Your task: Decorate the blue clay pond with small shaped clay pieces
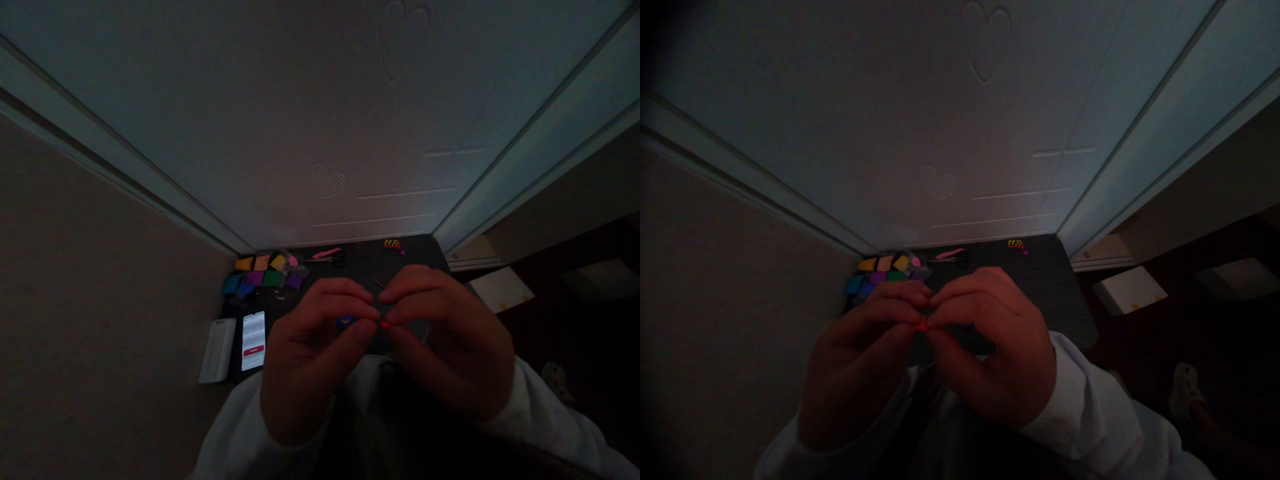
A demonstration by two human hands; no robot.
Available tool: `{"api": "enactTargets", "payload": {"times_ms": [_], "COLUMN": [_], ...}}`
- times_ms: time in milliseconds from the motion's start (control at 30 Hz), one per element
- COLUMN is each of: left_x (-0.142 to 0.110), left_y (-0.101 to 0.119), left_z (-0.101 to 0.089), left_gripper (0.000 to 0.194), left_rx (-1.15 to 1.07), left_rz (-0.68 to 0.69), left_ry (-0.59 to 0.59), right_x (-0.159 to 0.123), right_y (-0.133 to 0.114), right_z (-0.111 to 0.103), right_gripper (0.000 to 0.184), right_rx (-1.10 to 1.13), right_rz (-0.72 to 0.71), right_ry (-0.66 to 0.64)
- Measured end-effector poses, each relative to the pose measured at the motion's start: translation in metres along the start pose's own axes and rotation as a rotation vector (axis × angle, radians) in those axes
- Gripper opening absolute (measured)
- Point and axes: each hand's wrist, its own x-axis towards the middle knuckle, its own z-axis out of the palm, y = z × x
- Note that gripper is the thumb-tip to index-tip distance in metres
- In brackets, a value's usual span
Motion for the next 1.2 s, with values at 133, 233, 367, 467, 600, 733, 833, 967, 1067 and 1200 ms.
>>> {"api": "enactTargets", "payload": {"times_ms": [133,233,367,467,600,733,833,967,1067,1200], "left_x": [-0.0001,-0.0014,-0.0021,-0.0014,0.0,0.0006,0.001,0.0031,0.0053,0.007], "left_y": [-0.0014,-0.0022,-0.0032,-0.0035,-0.0037,-0.0036,-0.0035,-0.0042,-0.0053,-0.0054], "left_z": [0.0005,0.0008,0.0003,0.0,0.0009,0.0021,0.0026,0.0031,0.0034,0.0037], "left_gripper": [0.013,0.014,0.017,0.016,0.014,0.012,0.011,0.007,0.003,0.001], "left_rx": [-0.072,-0.093,-0.099,-0.106,-0.142,-0.203,-0.239,-0.312,-0.387,-0.423], "left_rz": [-0.062,-0.053,-0.054,-0.052,-0.083,-0.109,-0.131,-0.2,-0.273,-0.325], "left_ry": [-0.029,-0.042,-0.046,-0.046,-0.04,-0.036,-0.038,-0.052,-0.076,-0.076], "right_x": [0.0006,0.0008,0.0004,0.0009,0.0019,0.0016,-0.0002,-0.0027,-0.0029,-0.0019], "right_y": [-0.0001,0.0006,0.0019,0.0014,0.0002,0.0003,0.0009,0.001,0.0005,0.0006], "right_z": [-0.0001,0.0002,0.0005,0.0002,-0.0006,-0.0003,0.0005,0.0009,0.0005,0.0003], "right_gripper": [0.016,0.017,0.017,0.018,0.017,0.017,0.017,0.019,0.019,0.019], "right_rx": [0.015,0.036,0.037,0.016,0.015,0.023,0.031,0.059,0.047,0.026], "right_rz": [-0.01,-0.009,-0.01,-0.011,-0.004,-0.006,-0.001,0.007,0.015,0.003], "right_ry": [-0.004,-0.001,-0.008,0.001,-0.014,-0.008,0.005,0.006,0.01,-0.011]}}
